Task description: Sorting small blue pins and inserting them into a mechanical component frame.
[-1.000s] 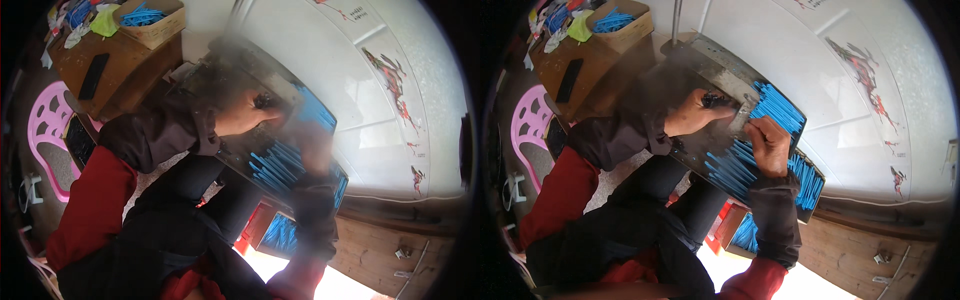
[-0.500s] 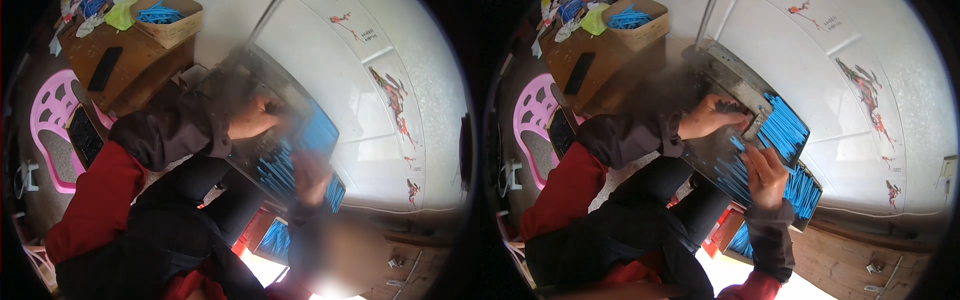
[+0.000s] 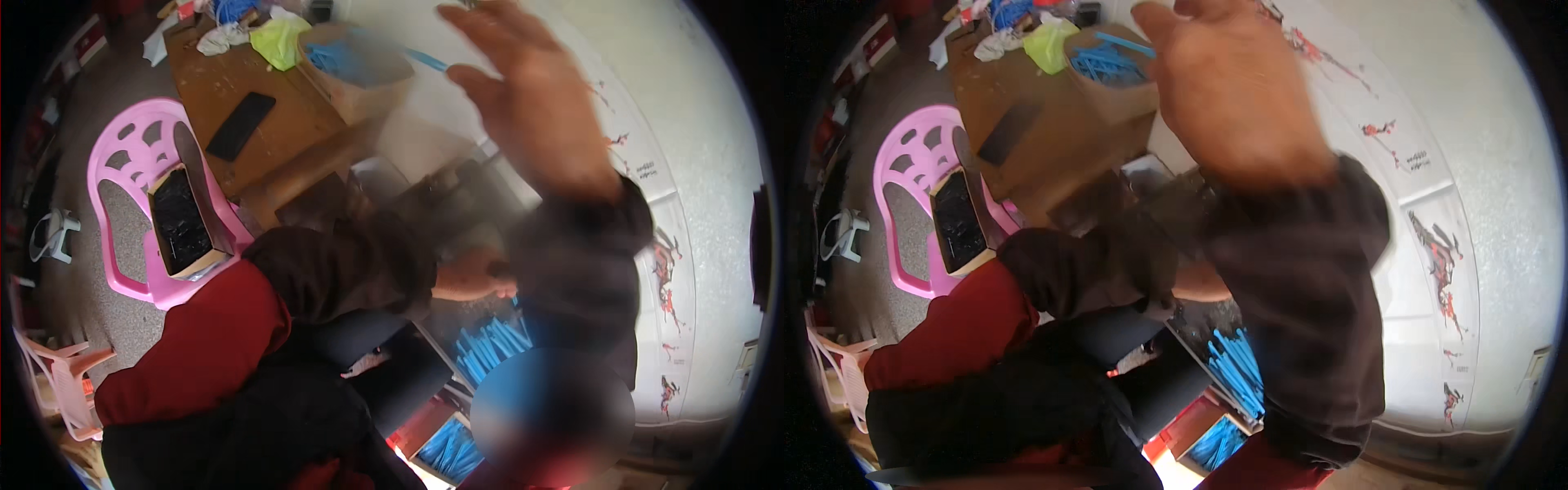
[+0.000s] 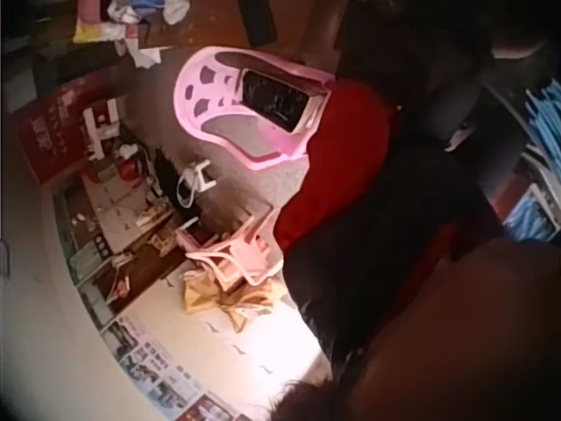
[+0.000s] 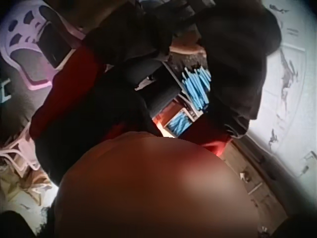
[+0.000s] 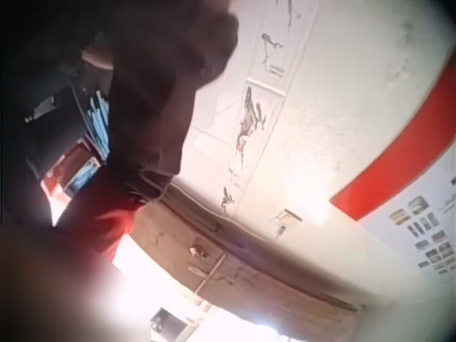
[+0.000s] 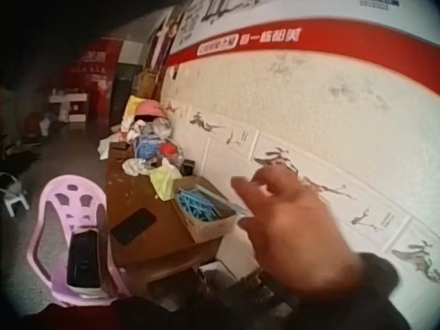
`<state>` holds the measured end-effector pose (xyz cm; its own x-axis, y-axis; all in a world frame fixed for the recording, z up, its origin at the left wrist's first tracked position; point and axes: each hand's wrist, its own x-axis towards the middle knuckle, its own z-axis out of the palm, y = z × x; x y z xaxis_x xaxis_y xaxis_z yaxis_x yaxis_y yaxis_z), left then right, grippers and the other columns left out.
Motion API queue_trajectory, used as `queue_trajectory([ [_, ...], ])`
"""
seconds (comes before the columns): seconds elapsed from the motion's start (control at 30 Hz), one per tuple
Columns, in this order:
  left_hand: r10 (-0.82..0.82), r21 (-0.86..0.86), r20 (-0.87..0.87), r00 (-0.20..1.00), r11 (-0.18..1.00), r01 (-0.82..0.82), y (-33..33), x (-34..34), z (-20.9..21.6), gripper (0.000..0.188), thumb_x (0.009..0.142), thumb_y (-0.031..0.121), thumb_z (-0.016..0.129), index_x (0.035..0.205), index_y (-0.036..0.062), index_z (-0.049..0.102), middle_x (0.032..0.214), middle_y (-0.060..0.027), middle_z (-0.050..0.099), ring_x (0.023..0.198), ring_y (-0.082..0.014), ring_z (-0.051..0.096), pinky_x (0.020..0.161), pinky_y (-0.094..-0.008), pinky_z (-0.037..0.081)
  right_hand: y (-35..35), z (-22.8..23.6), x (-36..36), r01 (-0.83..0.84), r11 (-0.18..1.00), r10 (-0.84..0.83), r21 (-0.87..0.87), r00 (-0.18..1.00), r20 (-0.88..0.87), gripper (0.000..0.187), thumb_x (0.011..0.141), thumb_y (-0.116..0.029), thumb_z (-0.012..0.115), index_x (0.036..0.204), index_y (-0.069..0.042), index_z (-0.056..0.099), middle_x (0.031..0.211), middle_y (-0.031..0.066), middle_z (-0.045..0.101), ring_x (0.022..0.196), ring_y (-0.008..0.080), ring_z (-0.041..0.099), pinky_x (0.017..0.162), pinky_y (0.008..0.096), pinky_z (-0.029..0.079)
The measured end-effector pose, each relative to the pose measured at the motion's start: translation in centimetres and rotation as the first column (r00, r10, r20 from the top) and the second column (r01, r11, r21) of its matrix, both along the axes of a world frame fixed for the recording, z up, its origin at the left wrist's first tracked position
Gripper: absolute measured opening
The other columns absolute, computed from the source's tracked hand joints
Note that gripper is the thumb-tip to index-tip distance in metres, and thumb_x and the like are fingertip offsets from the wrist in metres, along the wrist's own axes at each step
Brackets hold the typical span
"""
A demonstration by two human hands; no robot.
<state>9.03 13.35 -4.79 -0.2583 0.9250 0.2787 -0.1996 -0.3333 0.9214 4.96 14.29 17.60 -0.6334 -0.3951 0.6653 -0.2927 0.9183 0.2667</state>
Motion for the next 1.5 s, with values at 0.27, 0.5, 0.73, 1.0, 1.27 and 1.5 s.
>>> queue_trajectory([
  [0.27,0.080,0.011,-0.151,0.985,0.997,-0.079,-0.7,-1.5,-0.9,0.015,0.088,0.011,0.063,0.095,-0.0027,0.066,0.077,-0.0041,0.067,0.075,-0.0069,0.058,0.072,-0.0240,0.047,9.2,-9.6,17.9,0.514,0.779,-0.285,-0.359,0.800,0.528,0.007,0.074,0.006,0.062,0.078,0.001,0.061,0.069,0.0143,0.057,0.060,0.0298,0.057,0.054,0.0349,0.045],
  [0.5,0.080,0.032,-0.187,0.979,0.997,-0.075,-1.2,-1.4,0.1,0.013,0.089,0.012,0.063,0.094,-0.0001,0.066,0.078,-0.0004,0.066,0.075,-0.0054,0.057,0.068,-0.0217,0.045,12.0,-21.2,21.5,0.690,0.702,-0.660,0.177,0.537,0.525,0.010,0.072,-0.003,0.058,0.081,-0.004,0.060,0.081,0.0111,0.056,0.080,0.0308,0.059,0.067,0.0401,0.051],
  [0.73,0.122,-0.074,-0.038,0.992,0.990,-0.124,-1.3,-1.3,0.7,0.012,0.088,0.009,0.064,0.095,0.0001,0.066,0.080,-0.0009,0.067,0.078,-0.0056,0.060,0.072,-0.0214,0.047,9.8,-16.8,21.0,0.641,0.748,-0.540,-0.174,0.739,0.404,0.018,0.077,0.003,0.057,0.095,0.002,0.060,0.077,0.0109,0.053,0.064,0.0253,0.056,0.058,0.0365,0.046],
  [1.0,0.147,-0.065,-0.098,0.984,0.986,-0.154,-1.3,-1.4,0.6,0.011,0.087,0.002,0.063,0.097,-0.0011,0.065,0.087,-0.0025,0.067,0.082,-0.0072,0.061,0.075,-0.0243,0.050,7.7,-18.1,19.1,0.409,0.314,-0.124,-0.857,0.913,0.390,0.003,0.084,0.003,0.058,0.082,0.006,0.058,0.066,0.0011,0.051,0.060,0.0071,0.044,0.055,0.0221,0.036],
  [1.27,0.120,-0.011,-0.065,0.991,0.993,-0.121,-0.7,-1.6,-0.6,0.015,0.088,0.007,0.064,0.100,-0.0008,0.066,0.089,-0.0029,0.068,0.084,-0.0075,0.062,0.076,-0.0227,0.050,12.0,-17.7,21.8,0.538,0.515,-0.091,-0.667,0.808,0.582,0.005,0.081,0.001,0.062,0.083,0.004,0.065,0.066,0.0057,0.055,0.059,0.0102,0.048,0.055,0.0253,0.038],
  [1.5,0.036,-0.062,0.057,0.998,0.998,-0.033,-1.8,-1.4,1.0,0.021,0.089,0.010,0.064,0.105,-0.0026,0.065,0.090,-0.0043,0.068,0.085,-0.0073,0.061,0.078,-0.0220,0.050,14.2,-21.6,21.7,0.636,0.772,-0.544,0.016,0.647,0.534,0.020,0.075,-0.005,0.064,0.093,0.001,0.062,0.090,0.0144,0.059,0.086,0.0322,0.057,0.070,0.0384,0.048],
])
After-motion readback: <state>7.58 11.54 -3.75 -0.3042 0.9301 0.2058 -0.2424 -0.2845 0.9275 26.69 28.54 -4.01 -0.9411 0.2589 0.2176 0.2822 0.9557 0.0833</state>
